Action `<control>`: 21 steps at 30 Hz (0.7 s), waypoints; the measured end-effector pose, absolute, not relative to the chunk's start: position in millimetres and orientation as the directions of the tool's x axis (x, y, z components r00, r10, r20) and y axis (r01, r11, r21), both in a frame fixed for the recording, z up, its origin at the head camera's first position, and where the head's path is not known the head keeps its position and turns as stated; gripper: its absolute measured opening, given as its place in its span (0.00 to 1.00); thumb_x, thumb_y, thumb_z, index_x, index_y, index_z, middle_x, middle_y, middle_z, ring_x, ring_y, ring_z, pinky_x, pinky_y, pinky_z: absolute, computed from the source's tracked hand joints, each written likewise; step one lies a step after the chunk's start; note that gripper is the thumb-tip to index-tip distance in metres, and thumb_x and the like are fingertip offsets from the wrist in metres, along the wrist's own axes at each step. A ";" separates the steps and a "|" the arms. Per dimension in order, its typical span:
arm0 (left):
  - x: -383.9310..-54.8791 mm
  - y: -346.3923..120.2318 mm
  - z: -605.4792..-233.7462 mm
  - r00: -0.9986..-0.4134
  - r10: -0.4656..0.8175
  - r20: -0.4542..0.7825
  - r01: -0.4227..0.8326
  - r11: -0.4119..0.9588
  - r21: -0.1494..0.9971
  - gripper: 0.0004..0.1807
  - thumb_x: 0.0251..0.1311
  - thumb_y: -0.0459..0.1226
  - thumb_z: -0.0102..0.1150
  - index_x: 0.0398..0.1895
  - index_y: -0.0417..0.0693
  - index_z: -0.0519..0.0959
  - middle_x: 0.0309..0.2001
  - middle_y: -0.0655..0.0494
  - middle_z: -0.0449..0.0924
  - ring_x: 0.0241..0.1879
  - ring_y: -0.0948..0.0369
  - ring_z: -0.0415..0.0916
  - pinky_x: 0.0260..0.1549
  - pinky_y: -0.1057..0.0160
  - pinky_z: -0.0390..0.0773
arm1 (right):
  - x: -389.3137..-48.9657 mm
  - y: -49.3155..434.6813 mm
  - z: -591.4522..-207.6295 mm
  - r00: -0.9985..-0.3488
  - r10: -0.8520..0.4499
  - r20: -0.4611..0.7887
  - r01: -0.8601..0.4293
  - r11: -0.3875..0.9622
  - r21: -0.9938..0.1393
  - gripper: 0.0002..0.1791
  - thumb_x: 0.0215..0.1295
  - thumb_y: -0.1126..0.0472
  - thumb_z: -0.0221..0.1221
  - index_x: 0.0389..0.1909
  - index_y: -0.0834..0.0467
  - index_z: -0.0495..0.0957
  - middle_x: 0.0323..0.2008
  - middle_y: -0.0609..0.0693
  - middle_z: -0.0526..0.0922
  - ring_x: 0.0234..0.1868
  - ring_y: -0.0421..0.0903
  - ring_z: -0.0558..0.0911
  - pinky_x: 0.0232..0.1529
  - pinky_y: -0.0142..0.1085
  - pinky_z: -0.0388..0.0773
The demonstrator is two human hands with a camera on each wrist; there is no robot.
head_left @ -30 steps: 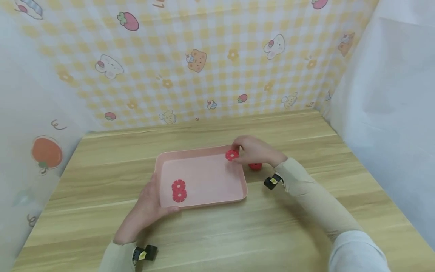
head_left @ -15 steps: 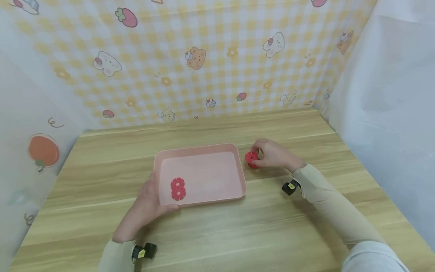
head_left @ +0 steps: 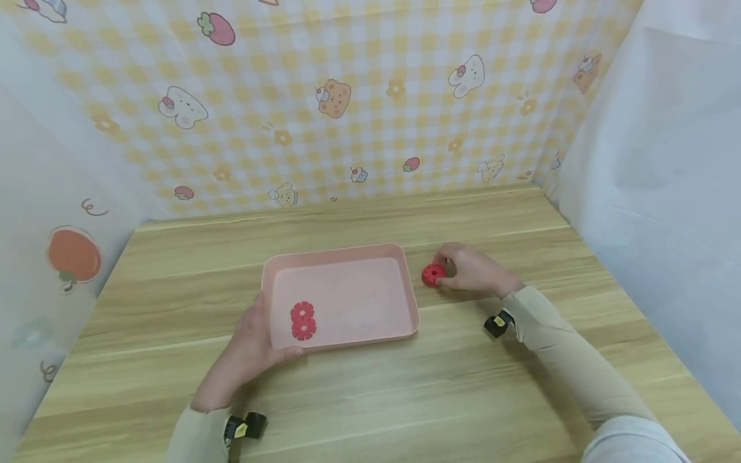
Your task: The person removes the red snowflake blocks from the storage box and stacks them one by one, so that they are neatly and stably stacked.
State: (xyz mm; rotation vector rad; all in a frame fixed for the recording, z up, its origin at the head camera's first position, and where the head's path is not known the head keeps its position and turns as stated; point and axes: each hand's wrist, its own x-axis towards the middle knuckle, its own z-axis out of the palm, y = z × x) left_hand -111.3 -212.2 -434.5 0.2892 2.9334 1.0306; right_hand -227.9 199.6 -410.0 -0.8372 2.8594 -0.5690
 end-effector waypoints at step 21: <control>-110.6 -214.6 -436.3 -0.979 0.190 0.074 0.195 0.768 0.610 0.69 0.31 0.53 0.80 0.71 0.39 0.44 0.57 0.39 0.65 0.53 0.44 0.66 0.52 0.38 0.72 | -232.7 199.7 -402.8 -0.818 -0.573 0.047 -0.537 0.733 -0.417 0.10 0.57 0.61 0.64 0.41 0.56 0.80 0.38 0.47 0.80 0.42 0.45 0.78 0.47 0.42 0.77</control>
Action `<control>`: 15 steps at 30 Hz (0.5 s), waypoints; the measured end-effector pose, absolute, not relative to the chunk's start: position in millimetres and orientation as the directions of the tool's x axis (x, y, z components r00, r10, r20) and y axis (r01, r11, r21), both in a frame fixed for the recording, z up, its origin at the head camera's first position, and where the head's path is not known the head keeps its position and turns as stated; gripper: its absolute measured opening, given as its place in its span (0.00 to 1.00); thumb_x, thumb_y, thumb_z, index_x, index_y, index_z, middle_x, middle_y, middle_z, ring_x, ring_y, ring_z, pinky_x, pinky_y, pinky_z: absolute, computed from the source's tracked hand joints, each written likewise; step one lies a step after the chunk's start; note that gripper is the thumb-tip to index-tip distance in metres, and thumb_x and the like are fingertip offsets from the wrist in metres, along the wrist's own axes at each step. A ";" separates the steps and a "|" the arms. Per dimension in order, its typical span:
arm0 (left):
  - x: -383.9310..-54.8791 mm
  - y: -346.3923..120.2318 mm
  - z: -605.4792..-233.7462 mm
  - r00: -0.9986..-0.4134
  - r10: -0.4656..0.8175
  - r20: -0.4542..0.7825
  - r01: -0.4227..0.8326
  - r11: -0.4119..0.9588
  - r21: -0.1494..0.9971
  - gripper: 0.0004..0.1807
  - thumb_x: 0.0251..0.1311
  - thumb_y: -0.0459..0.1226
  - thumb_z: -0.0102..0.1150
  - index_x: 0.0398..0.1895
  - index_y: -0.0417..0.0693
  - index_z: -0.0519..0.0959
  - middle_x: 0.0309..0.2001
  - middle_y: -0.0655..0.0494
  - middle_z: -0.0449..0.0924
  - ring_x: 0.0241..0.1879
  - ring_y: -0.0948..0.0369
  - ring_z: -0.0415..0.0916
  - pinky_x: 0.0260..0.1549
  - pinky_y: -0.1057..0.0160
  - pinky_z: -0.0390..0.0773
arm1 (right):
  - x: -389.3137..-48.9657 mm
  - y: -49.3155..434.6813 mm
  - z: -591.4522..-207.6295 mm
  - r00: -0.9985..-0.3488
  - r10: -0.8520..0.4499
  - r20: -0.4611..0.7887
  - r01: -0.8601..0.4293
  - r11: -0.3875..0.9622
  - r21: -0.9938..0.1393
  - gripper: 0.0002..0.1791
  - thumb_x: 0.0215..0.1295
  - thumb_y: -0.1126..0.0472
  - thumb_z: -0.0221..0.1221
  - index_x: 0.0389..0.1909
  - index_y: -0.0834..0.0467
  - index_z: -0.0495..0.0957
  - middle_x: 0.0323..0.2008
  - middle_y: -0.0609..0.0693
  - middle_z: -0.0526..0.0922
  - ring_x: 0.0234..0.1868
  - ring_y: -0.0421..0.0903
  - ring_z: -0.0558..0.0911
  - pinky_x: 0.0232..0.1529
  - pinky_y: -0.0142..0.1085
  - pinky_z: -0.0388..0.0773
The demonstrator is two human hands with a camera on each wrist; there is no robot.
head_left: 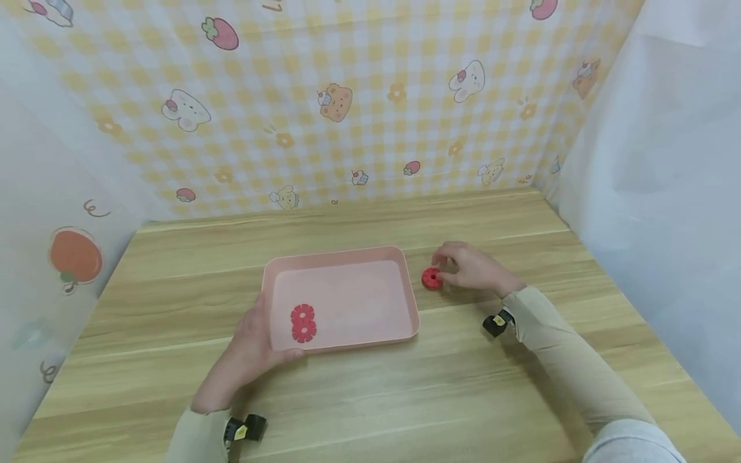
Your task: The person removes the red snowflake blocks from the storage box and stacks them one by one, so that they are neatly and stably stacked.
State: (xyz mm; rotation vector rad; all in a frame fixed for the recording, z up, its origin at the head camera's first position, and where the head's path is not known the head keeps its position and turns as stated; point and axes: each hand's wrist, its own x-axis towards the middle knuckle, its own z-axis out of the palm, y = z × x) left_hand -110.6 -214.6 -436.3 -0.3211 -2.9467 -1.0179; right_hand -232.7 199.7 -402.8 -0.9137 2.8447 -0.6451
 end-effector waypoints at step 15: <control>-111.9 -216.2 -439.7 -0.970 0.210 0.121 0.240 0.758 0.606 0.67 0.30 0.51 0.81 0.71 0.40 0.46 0.56 0.40 0.67 0.52 0.46 0.68 0.51 0.39 0.74 | -247.8 156.7 -372.3 -0.730 -0.683 0.003 -0.626 0.667 -0.403 0.07 0.58 0.65 0.58 0.37 0.55 0.81 0.32 0.46 0.79 0.34 0.44 0.75 0.36 0.36 0.74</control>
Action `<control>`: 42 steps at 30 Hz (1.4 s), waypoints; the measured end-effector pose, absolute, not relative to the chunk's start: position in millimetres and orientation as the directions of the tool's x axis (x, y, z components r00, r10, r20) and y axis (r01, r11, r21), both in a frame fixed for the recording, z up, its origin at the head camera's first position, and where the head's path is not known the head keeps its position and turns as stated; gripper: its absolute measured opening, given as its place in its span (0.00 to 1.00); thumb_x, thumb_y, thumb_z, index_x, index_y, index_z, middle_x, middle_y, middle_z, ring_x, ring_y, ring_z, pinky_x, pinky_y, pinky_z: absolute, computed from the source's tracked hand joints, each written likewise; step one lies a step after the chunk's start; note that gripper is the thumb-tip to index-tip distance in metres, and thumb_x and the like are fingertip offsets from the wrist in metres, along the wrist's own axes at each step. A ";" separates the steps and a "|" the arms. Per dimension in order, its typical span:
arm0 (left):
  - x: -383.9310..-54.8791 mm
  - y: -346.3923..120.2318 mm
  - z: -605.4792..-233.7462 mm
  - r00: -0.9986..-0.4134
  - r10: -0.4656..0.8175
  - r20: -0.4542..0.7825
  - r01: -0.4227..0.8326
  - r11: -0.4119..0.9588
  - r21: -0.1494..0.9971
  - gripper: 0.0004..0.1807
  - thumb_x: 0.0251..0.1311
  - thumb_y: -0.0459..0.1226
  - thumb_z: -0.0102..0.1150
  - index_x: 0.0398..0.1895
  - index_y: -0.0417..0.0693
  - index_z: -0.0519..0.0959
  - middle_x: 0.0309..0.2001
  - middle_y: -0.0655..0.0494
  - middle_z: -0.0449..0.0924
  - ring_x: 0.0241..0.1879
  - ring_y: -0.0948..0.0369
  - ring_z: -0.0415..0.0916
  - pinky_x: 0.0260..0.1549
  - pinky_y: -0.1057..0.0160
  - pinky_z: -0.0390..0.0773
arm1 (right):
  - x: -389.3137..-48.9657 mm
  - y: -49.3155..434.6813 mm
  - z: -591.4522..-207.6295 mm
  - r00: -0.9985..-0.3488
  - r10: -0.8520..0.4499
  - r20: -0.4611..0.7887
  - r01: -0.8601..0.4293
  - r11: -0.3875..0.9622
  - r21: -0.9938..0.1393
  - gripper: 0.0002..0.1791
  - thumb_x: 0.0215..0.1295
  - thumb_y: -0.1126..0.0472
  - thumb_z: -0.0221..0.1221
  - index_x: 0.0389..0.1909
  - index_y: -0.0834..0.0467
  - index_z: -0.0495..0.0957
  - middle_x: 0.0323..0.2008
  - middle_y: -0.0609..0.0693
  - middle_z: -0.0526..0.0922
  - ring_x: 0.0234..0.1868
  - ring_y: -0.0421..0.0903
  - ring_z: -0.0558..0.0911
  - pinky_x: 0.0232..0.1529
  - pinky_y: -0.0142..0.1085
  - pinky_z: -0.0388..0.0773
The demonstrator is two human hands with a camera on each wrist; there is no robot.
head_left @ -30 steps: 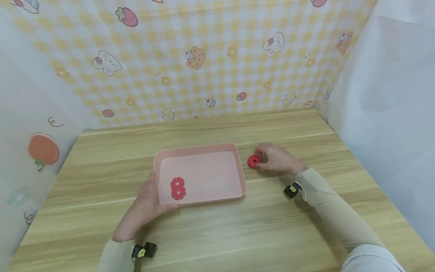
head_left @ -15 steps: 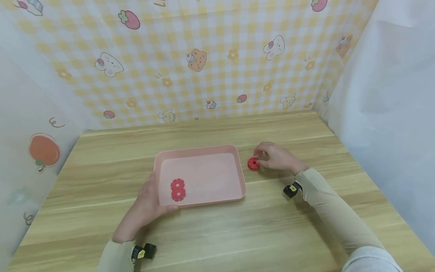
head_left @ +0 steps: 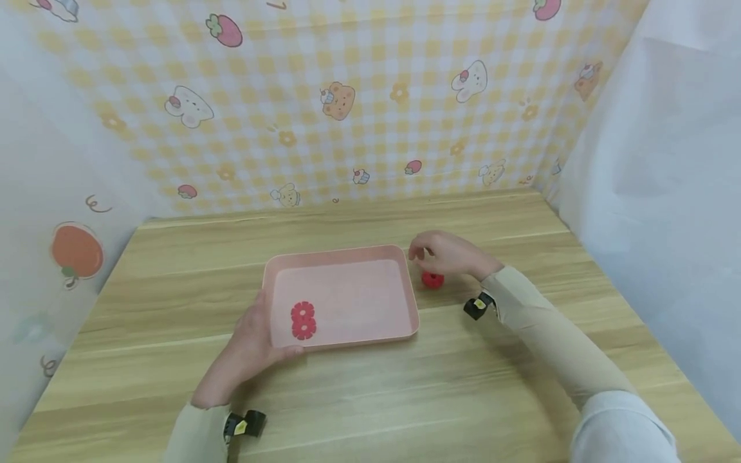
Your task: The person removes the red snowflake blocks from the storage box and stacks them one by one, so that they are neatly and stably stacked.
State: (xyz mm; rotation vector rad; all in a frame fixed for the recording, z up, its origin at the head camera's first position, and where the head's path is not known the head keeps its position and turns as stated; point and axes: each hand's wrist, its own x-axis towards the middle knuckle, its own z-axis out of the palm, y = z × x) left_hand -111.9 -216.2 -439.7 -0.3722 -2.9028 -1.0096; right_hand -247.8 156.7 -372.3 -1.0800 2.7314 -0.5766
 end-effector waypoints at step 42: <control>-109.5 -216.9 -434.9 -0.984 0.178 0.003 0.144 0.785 0.603 0.70 0.35 0.55 0.77 0.72 0.36 0.40 0.62 0.33 0.61 0.58 0.39 0.63 0.55 0.36 0.70 | -236.8 -15.1 -395.3 -0.196 -0.963 -0.186 -0.839 0.263 -0.477 0.13 0.62 0.62 0.62 0.46 0.48 0.85 0.33 0.43 0.77 0.37 0.37 0.71 0.42 0.24 0.70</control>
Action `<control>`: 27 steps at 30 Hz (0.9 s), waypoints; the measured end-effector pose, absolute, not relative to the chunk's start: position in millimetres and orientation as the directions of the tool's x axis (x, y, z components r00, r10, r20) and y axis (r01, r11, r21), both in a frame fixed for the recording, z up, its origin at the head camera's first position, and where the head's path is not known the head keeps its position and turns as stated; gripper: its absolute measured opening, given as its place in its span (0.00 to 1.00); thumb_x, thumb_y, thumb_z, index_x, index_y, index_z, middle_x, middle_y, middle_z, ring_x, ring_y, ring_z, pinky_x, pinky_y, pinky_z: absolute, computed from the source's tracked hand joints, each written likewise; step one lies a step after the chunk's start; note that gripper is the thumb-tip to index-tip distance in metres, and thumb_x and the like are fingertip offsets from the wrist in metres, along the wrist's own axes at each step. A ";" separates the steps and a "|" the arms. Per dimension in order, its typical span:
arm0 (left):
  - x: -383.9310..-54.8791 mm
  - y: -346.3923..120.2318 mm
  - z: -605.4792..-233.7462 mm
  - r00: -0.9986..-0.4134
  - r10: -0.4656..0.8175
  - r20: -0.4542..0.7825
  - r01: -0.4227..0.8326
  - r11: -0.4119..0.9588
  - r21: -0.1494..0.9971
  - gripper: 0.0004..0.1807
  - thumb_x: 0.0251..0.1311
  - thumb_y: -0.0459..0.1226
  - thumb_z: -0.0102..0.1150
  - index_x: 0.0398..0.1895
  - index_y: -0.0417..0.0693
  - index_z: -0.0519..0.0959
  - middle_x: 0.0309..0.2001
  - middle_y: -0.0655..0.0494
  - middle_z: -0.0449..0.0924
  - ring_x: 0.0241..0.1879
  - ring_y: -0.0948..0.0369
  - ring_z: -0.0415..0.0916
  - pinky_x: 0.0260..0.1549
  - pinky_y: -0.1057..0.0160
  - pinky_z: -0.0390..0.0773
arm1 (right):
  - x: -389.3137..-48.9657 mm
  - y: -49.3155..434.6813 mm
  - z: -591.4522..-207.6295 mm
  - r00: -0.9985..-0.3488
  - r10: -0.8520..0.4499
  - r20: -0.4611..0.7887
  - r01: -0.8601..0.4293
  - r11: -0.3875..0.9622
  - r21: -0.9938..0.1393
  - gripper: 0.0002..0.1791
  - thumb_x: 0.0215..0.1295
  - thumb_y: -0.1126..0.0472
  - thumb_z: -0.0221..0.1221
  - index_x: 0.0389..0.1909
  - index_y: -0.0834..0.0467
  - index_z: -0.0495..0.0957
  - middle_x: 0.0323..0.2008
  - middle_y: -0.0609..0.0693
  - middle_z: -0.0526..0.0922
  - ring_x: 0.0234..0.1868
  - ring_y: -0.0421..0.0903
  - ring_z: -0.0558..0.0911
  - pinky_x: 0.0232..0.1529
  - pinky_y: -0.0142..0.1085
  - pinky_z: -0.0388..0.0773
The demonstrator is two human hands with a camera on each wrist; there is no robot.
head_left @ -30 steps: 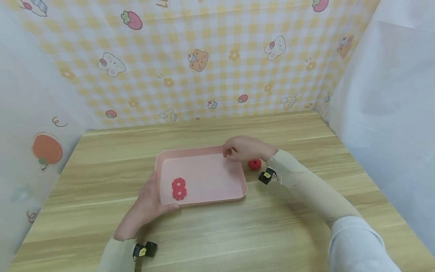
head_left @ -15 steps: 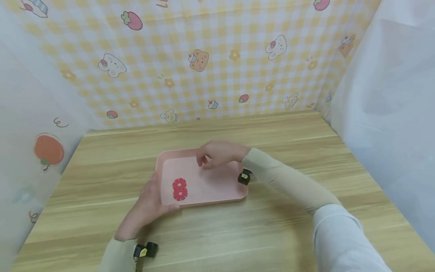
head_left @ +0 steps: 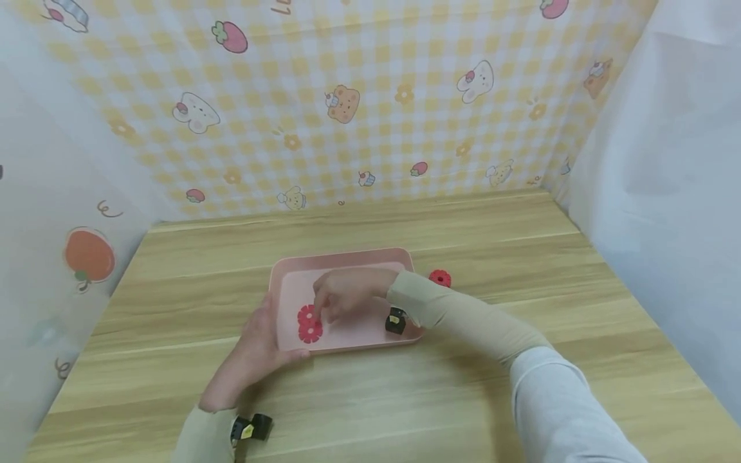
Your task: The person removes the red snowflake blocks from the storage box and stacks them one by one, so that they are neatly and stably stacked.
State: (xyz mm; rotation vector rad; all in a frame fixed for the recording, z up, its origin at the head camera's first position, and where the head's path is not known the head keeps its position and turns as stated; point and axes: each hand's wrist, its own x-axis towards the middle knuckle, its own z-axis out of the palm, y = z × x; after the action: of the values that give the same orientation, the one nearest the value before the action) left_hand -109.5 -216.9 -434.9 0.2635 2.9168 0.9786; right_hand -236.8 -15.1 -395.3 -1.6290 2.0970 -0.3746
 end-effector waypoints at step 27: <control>-108.8 -215.8 -435.7 -0.982 0.187 0.027 0.166 0.782 0.601 0.69 0.35 0.50 0.79 0.72 0.36 0.40 0.63 0.33 0.59 0.60 0.38 0.60 0.55 0.35 0.68 | -241.7 -20.1 -402.8 -0.269 -0.938 -0.220 -0.854 0.338 -0.396 0.21 0.61 0.66 0.59 0.54 0.45 0.81 0.36 0.46 0.76 0.36 0.39 0.68 0.38 0.23 0.66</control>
State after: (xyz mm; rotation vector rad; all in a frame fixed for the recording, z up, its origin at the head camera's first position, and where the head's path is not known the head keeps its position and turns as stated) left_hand -108.8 -215.8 -435.7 0.2910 2.9336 0.9836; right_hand -241.7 -20.1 -402.8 -1.5746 2.1965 -0.2768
